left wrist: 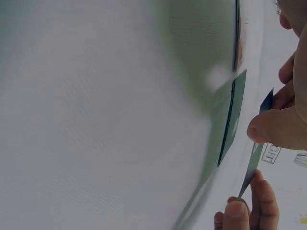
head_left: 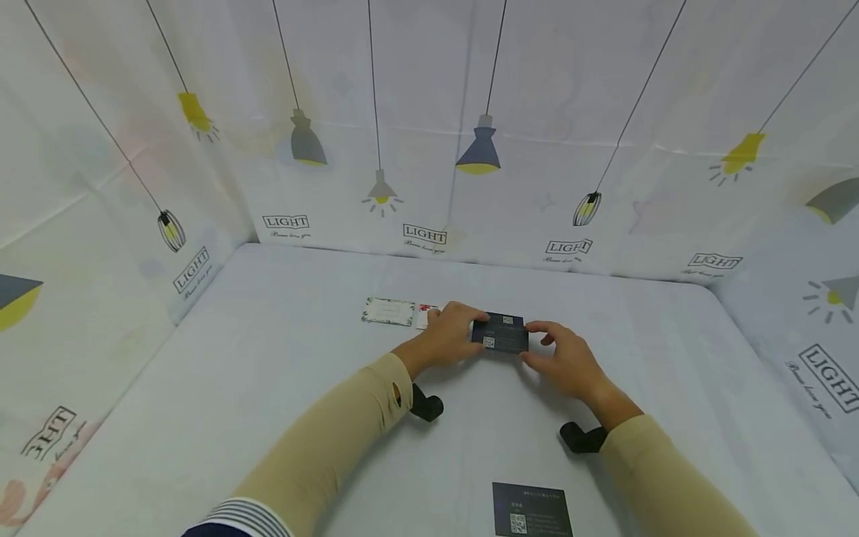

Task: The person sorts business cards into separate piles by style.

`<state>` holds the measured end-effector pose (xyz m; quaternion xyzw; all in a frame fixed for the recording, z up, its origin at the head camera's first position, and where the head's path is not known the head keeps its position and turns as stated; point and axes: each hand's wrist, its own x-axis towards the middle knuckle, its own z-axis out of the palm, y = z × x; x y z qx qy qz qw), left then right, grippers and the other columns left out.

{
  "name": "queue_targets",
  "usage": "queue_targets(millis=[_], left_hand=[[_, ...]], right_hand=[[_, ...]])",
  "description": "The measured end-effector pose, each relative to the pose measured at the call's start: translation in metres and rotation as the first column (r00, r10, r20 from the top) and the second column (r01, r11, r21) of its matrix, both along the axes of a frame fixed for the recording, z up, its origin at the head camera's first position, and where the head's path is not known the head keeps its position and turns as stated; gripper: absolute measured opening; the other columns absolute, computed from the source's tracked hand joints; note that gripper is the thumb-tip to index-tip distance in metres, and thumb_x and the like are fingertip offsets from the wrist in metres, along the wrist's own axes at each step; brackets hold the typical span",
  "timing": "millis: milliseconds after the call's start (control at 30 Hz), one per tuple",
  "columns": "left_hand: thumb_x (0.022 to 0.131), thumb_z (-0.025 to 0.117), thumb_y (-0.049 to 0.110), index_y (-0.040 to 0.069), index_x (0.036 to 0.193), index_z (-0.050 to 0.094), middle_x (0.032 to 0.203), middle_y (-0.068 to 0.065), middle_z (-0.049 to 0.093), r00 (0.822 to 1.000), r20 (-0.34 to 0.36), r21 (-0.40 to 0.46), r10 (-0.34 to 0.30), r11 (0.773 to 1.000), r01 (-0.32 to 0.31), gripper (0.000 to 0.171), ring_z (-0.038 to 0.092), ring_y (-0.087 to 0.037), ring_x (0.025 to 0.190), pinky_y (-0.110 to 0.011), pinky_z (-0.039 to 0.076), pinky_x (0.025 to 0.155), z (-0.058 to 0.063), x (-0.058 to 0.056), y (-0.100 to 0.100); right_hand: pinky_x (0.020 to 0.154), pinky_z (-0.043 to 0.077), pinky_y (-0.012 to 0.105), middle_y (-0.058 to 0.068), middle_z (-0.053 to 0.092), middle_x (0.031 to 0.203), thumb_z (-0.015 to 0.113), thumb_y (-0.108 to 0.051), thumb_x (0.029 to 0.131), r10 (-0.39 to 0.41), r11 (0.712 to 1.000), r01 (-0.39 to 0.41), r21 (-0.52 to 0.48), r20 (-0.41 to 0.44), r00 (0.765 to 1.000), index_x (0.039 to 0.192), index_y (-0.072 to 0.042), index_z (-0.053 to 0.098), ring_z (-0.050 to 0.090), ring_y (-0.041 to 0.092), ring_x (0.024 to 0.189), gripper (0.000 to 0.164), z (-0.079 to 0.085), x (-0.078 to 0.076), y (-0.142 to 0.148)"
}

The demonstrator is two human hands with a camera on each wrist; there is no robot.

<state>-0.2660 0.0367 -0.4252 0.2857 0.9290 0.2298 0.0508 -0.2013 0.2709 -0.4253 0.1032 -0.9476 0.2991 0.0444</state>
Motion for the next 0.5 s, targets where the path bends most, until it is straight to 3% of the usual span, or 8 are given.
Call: queue_targets(millis=[267,500], left_hand=[[0.092,0.072,0.035,0.025,0.139,0.06,0.138,0.006,0.058,0.999,0.002,-0.035,0.045,0.998,-0.045,0.05,0.039,-0.018,0.132,-0.046,0.026,0.094,-0.002,-0.013,0.014],[0.094,0.07,0.035,0.025,0.141,0.058,0.139,0.006,0.057,0.997,0.029,-0.048,0.077,0.996,-0.075,0.049,0.037,-0.019,0.134,-0.049,0.024,0.099,-0.009,-0.019,0.019]], right_hand=[[0.081,0.046,0.047,0.019,0.062,0.12,0.072,-0.024,0.092,-0.033,0.999,0.034,-0.012,0.059,0.998,0.137,-0.004,0.055,0.058,0.034,0.101,0.052,-0.011,-0.017,0.008],[0.075,0.045,0.041,0.012,0.064,0.095,0.07,-0.024,0.093,-0.043,0.999,0.042,0.007,0.129,0.991,0.139,-0.005,0.054,0.057,0.026,0.083,0.052,-0.015,-0.029,0.007]])
